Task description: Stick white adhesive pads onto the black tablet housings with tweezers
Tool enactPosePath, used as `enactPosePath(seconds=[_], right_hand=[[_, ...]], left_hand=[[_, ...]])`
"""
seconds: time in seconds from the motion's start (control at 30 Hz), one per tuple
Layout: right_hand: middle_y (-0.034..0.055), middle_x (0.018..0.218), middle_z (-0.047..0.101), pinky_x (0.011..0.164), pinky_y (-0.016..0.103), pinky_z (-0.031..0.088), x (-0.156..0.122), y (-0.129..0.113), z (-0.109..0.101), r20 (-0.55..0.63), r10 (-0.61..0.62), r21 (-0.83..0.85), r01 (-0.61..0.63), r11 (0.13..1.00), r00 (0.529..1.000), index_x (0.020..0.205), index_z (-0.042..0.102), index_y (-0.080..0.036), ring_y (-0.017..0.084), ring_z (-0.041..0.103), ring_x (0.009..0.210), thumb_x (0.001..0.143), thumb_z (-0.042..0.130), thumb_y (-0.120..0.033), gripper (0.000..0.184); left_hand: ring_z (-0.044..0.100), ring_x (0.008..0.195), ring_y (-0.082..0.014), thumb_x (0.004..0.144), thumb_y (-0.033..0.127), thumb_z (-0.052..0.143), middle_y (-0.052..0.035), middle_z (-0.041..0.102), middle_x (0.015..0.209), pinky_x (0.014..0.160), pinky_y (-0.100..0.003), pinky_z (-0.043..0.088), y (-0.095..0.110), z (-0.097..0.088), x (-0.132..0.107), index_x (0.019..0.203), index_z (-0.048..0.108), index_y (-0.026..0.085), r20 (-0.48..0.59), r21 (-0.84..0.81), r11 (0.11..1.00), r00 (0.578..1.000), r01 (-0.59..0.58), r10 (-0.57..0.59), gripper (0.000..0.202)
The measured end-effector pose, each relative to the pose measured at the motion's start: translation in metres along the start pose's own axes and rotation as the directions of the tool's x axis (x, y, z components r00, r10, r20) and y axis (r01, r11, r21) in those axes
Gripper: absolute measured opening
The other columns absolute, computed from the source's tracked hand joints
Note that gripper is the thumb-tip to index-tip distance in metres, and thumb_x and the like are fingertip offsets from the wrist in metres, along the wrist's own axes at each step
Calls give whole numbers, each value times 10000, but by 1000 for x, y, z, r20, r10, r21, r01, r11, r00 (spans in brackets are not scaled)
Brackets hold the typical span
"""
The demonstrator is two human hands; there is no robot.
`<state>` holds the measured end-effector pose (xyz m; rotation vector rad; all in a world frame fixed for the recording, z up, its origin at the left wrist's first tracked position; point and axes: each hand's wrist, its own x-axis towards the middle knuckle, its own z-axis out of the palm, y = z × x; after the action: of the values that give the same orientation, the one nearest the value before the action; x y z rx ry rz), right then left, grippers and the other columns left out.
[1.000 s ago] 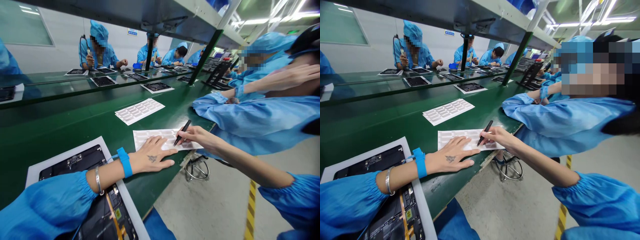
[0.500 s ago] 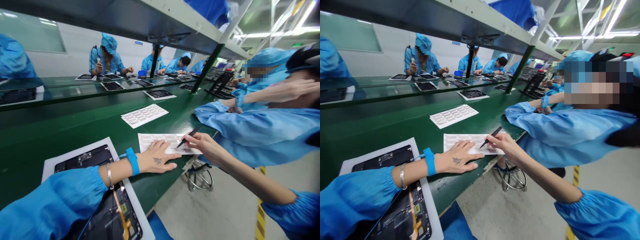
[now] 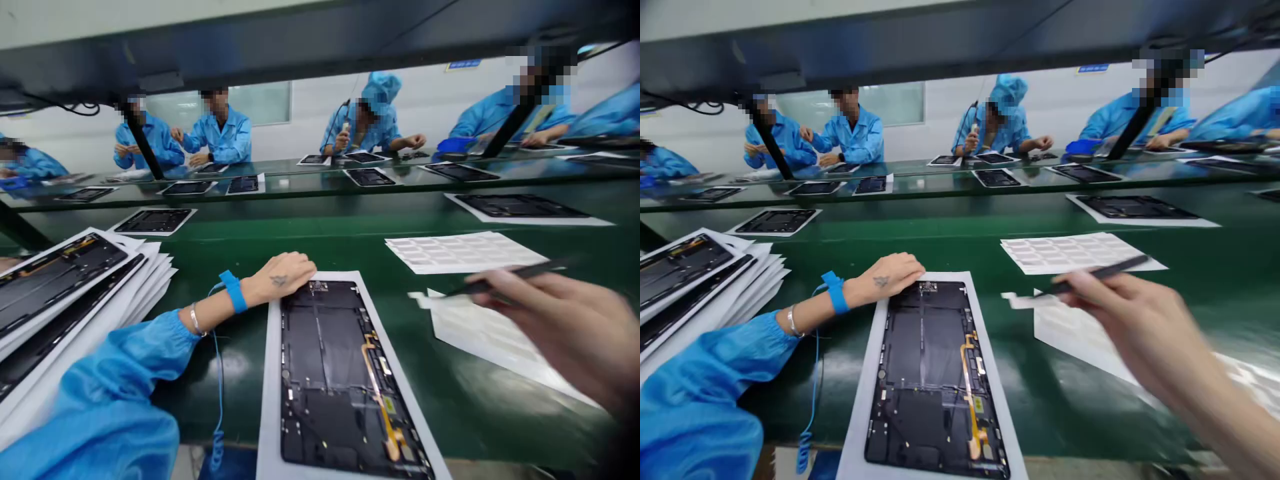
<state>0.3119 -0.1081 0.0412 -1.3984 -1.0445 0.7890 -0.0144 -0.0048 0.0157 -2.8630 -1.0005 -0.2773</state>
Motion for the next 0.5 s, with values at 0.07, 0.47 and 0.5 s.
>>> enactPosePath(seconds=[0.07,0.47,0.5], right_hand=[[98,691,688,774,450,524,11,3,51,103,38,27,-41,999,994,587,722,-230,246,620,698,398,861,-671,500],[29,704,631,756,365,554,24,48,119,210,46,27,-53,998,977,646,677,-223,182,602,685,694,785,-513,313],[26,708,628,757,366,556,24,49,119,209,48,26,-54,998,977,656,677,-226,178,599,679,700,784,-510,307]], left_hand=[[565,894,-164,1028,243,351,-52,614,968,779,-274,443,-10,10,-14,1010,619,160,2,-10,1000,1000,-9,9,280],[537,952,-162,979,94,392,-42,613,1091,756,-263,436,-8,30,-10,1075,616,196,-73,-271,946,984,-177,164,264],[536,952,-163,979,92,397,-41,619,1086,761,-264,439,-7,29,-10,1066,620,191,-62,-284,943,985,-171,160,259]])
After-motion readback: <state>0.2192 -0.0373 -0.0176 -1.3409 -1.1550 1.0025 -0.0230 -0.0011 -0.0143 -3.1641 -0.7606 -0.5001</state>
